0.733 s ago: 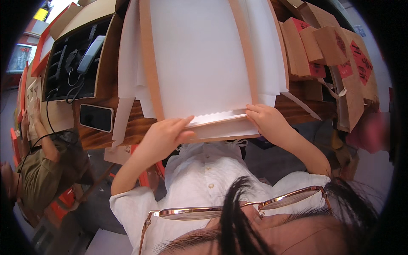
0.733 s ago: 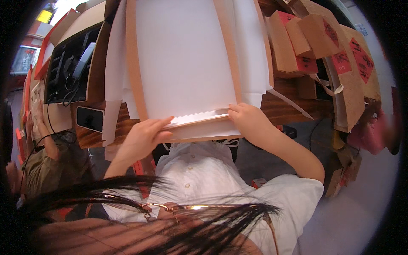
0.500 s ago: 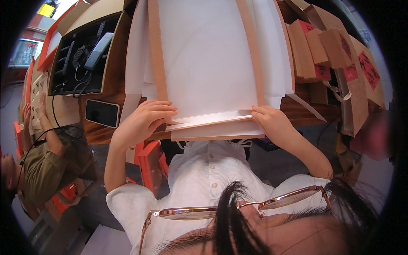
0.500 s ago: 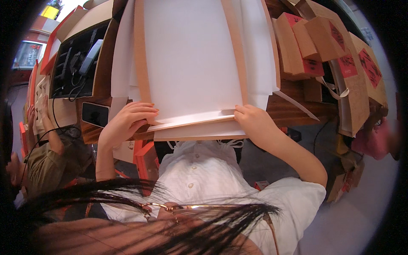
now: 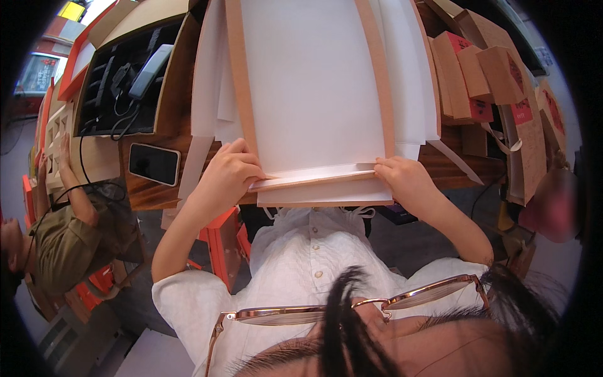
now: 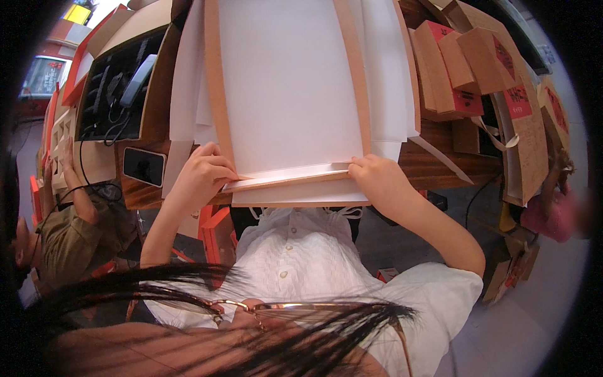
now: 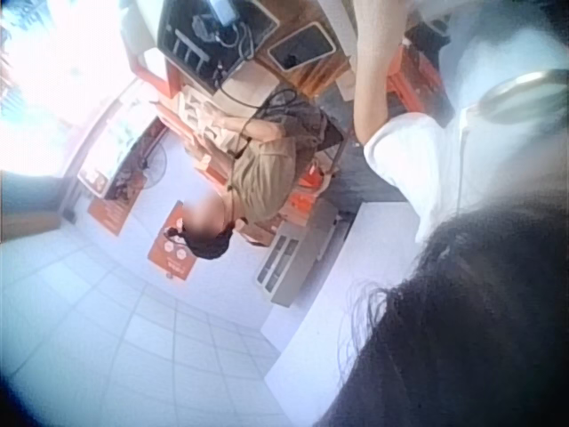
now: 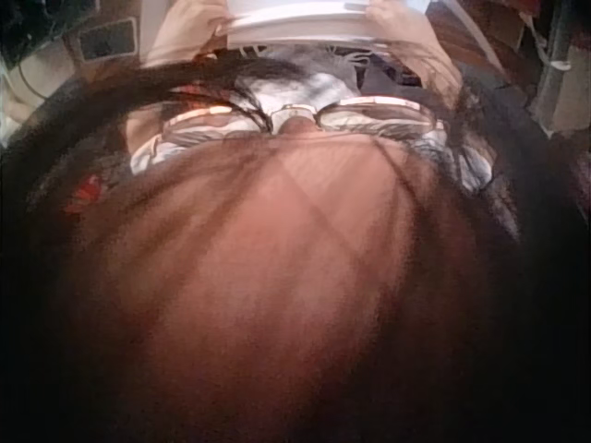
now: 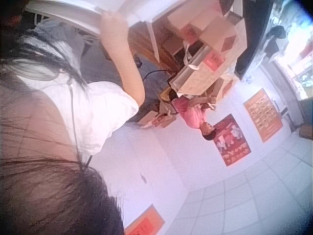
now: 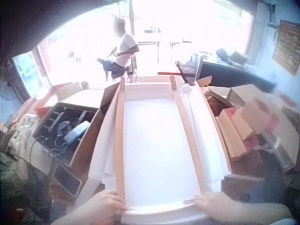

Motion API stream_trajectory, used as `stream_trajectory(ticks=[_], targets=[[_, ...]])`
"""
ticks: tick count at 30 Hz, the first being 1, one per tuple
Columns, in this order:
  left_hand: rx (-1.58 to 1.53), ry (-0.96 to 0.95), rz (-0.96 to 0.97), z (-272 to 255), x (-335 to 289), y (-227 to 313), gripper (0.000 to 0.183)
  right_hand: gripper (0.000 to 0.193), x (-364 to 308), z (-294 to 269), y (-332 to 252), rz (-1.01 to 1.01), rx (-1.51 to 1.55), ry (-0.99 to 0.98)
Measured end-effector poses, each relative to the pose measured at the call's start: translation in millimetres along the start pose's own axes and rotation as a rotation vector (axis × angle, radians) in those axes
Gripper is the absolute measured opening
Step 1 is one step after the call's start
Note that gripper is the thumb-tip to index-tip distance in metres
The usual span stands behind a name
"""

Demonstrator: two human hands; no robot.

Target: The person assembles a white cardboard insert by folding the side flaps and tucking in the edges.

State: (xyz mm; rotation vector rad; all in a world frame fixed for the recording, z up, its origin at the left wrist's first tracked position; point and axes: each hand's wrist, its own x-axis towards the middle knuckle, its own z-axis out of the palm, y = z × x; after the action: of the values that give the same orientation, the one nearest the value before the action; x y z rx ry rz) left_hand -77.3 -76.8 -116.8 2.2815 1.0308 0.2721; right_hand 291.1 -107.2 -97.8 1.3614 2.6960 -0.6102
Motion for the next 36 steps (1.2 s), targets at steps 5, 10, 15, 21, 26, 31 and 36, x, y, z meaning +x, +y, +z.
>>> stream_trajectory(ticks=[5,10,15,21,26,31,36], targets=[[-0.017,-0.090,-0.114,2,0,4,0.015,0.007,2,-11,-2,0.051,0.035,-0.007],[-0.015,-0.215,-0.148,-7,6,12,0.017,0.007,1,-12,-6,0.048,0.016,0.013],[-0.059,-0.230,-0.243,-10,5,16,0.015,0.016,0,-6,-2,0.025,-0.036,0.028],[0.024,-0.430,-0.233,-13,15,33,0.023,0.016,-1,-5,-5,0.032,-0.070,0.039],[0.138,-0.602,-0.197,-15,29,38,0.027,0.021,-2,-3,-3,0.013,-0.078,0.061],[0.181,-0.733,-0.111,-10,49,31,0.029,0.023,-3,-8,-7,0.015,-0.093,0.058],[0.154,-1.012,-0.227,-5,81,14,0.036,0.021,-2,-3,-3,0.003,-0.091,0.068]])
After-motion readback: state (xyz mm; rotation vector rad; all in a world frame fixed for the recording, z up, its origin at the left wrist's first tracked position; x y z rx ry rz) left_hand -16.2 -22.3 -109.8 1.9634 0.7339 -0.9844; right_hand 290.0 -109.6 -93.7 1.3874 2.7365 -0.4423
